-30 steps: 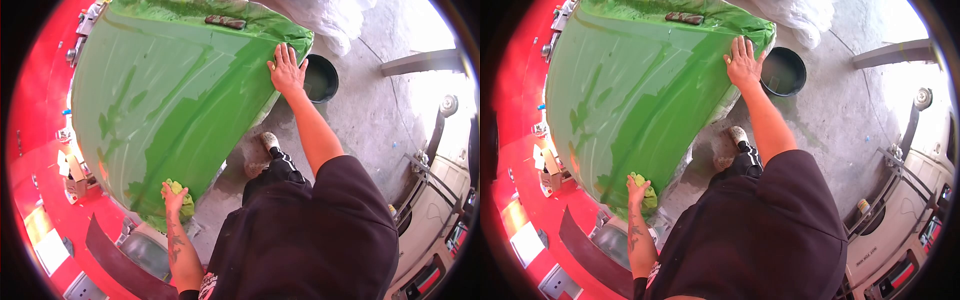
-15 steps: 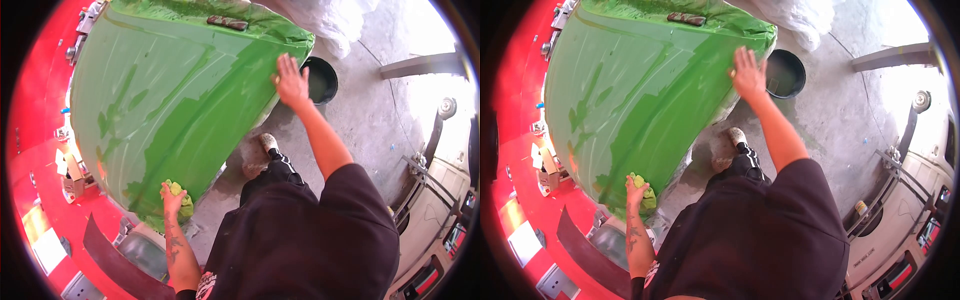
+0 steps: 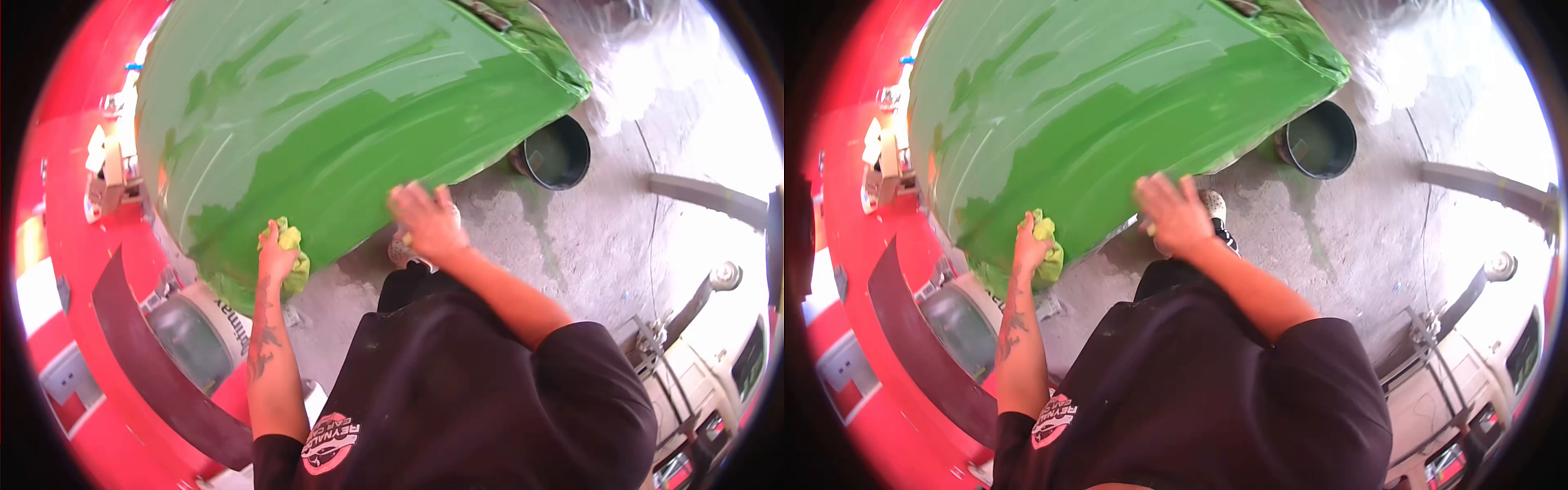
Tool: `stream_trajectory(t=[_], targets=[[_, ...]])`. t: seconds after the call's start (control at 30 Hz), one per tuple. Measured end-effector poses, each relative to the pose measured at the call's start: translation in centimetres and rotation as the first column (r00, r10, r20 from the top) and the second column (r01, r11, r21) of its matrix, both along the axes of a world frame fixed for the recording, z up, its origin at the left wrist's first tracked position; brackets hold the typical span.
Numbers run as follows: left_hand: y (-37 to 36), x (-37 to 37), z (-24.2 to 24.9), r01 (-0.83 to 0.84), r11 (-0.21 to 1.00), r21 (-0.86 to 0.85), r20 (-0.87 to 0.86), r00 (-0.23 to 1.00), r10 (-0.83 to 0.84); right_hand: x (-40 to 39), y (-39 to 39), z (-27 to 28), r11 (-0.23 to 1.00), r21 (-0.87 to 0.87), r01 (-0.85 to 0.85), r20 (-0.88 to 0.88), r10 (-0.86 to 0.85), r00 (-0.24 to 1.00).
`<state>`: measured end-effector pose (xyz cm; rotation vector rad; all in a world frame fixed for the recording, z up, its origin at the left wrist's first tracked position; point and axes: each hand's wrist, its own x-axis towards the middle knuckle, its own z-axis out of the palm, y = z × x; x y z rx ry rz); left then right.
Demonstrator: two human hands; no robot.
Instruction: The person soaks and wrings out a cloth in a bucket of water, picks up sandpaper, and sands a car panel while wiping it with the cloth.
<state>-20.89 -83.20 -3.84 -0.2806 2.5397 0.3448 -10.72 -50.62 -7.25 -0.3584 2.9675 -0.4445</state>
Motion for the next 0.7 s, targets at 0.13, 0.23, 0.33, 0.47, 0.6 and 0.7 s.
stream_trajectory(t=[0.13, 0.23, 0.33, 0.47, 0.6, 0.7], targets=[[-1.5, 1.4, 0.2, 0.056, 0.957, 0.284, -0.183, 0.983, -0.003, 0.5, -1.1, -0.1, 0.987, -0.009, -0.16, 0.048, 0.16, 0.986], [-3.3, 4.3, 0.9, -0.04, 0.871, 0.489, -0.214, 0.963, 0.164, -0.6, 6.0, 0.6, 0.981, 0.191, 0.045, 0.082, -0.062, 0.995], [-5.3, 8.8, 1.1, -0.221, 0.721, 0.656, -0.186, 0.879, 0.439, -0.5, 6.3, 0.1, 0.98, 0.191, 0.059, 0.061, -0.072, 0.996], [-8.9, 16.2, 0.5, -0.432, 0.416, 0.8, -0.008, 0.686, 0.728, -0.3, 0.4, 0.1, 0.98, 0.173, -0.101, 0.115, 0.082, 0.99], [-12.7, 24.6, -0.7, -0.539, 0.225, 0.812, 0.12, 0.531, 0.839, -1.1, -6.0, 0.3, 0.917, 0.11, -0.383, 0.107, 0.373, 0.922], [-13.9, 30.2, -0.3, -0.578, 0.056, 0.814, 0.196, 0.366, 0.91, -2.4, -10.8, -0.3, 0.823, 0.086, -0.561, 0.082, 0.555, 0.828]])
